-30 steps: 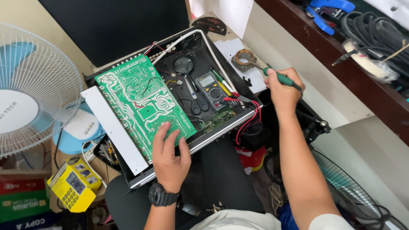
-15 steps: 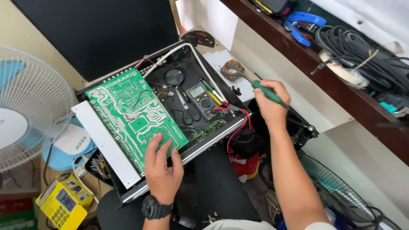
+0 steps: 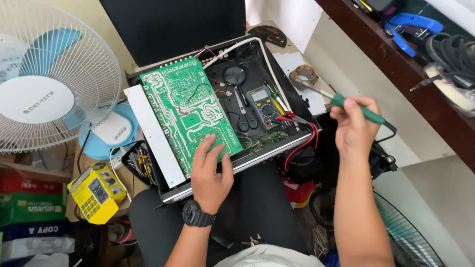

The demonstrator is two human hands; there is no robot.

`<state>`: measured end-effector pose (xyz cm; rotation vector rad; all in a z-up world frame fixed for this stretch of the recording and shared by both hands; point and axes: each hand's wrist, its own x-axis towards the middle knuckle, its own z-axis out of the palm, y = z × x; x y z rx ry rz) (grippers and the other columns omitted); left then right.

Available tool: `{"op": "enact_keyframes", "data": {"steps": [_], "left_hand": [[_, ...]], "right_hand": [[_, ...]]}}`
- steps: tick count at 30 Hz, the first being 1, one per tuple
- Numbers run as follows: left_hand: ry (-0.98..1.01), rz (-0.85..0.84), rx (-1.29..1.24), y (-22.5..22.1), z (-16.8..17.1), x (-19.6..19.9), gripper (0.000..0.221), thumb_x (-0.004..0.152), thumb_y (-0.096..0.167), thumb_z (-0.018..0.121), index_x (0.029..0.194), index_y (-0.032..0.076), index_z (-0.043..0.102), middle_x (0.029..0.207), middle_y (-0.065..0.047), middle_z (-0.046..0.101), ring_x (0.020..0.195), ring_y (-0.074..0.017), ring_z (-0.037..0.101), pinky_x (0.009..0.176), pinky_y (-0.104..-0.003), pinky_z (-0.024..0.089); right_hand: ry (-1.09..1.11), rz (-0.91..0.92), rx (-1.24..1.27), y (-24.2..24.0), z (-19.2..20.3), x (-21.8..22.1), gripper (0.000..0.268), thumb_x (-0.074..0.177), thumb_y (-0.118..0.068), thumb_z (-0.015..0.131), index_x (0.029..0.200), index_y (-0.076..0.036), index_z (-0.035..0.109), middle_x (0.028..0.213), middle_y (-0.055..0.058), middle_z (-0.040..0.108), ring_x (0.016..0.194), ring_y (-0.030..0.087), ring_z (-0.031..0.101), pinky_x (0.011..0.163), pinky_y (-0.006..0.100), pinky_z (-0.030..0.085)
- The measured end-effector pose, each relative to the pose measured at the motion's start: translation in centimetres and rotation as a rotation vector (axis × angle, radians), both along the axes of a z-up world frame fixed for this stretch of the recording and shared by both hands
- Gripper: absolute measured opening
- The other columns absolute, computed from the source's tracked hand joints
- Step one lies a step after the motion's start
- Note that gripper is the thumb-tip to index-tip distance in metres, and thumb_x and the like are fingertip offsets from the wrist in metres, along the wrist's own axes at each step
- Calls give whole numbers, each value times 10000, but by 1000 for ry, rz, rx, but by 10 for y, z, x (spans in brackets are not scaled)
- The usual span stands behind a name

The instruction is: A person inspects a circuit board within an electronic chassis and uses a soldering iron to repair connections.

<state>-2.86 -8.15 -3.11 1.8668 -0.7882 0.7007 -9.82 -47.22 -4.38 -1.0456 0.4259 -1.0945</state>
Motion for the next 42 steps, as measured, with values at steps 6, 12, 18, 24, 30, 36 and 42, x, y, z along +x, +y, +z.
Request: {"op": "enact_keyframes", "data": {"steps": [6, 12, 18, 24, 30, 36, 42], "left_hand": [[3, -14, 17, 2, -1, 0, 231, 1048, -22, 792, 1278, -35, 785, 1469, -226, 712, 1425, -508, 695, 1157, -617, 637], [29, -41, 62, 8, -10, 1, 239, 1132, 97, 713, 1325, -26, 782, 1528, -238, 692, 1494, -465, 668, 1286, -629, 603], [24, -38, 73, 7, -6, 1, 232, 1126, 88, 712, 1298, -49, 785, 1509, -250, 701, 1463, -478, 689, 1255, -616, 614], [21, -45, 62, 7, -7, 1, 222, 1123, 75, 715, 1302, -38, 780, 1522, -243, 690, 1473, -485, 686, 1252, -613, 619], [-2, -30, 68, 6, -4, 1, 207, 1115, 64, 719, 1279, -45, 785, 1489, -242, 710, 1452, -463, 700, 1256, -599, 613], [-7, -35, 64, 5, -5, 2, 204, 1117, 55, 721, 1281, -51, 782, 1476, -251, 708, 1448, -466, 698, 1268, -610, 609], [0, -52, 74, 6, -6, 2, 221, 1142, 87, 703, 1308, -40, 773, 1496, -244, 695, 1479, -475, 681, 1256, -624, 616]], "right_hand": [[505, -189, -510, -27, 39, 48, 216, 1004, -88, 899, 1191, -17, 818, 879, 195, 822, 809, 260, 887, 698, 316, 744], [1040, -66, -497, -4, 118, 53, 192, 938, -354, 827, 1097, -245, 826, 843, -43, 865, 792, 69, 856, 810, 294, 637], [1101, -47, -471, -4, 117, 45, 159, 959, -327, 837, 1087, -233, 823, 812, -42, 848, 740, 61, 823, 762, 288, 634], [1143, -40, -467, -6, 112, 47, 171, 947, -351, 819, 1081, -245, 826, 815, -52, 853, 776, 59, 826, 795, 309, 627], [1160, 5, -479, -11, 110, 57, 141, 979, -327, 818, 1077, -227, 797, 812, -55, 848, 750, 51, 794, 790, 300, 620], [1114, -64, -516, -9, 111, 83, 634, 954, -373, 918, 1453, -220, 559, 1060, 10, 791, 702, 155, 822, 864, 367, 631], [830, -157, -879, -51, 34, 123, 535, 1171, -223, 675, 1586, 34, 455, 1385, 282, 782, 1138, 460, 820, 926, 578, 617]]}}
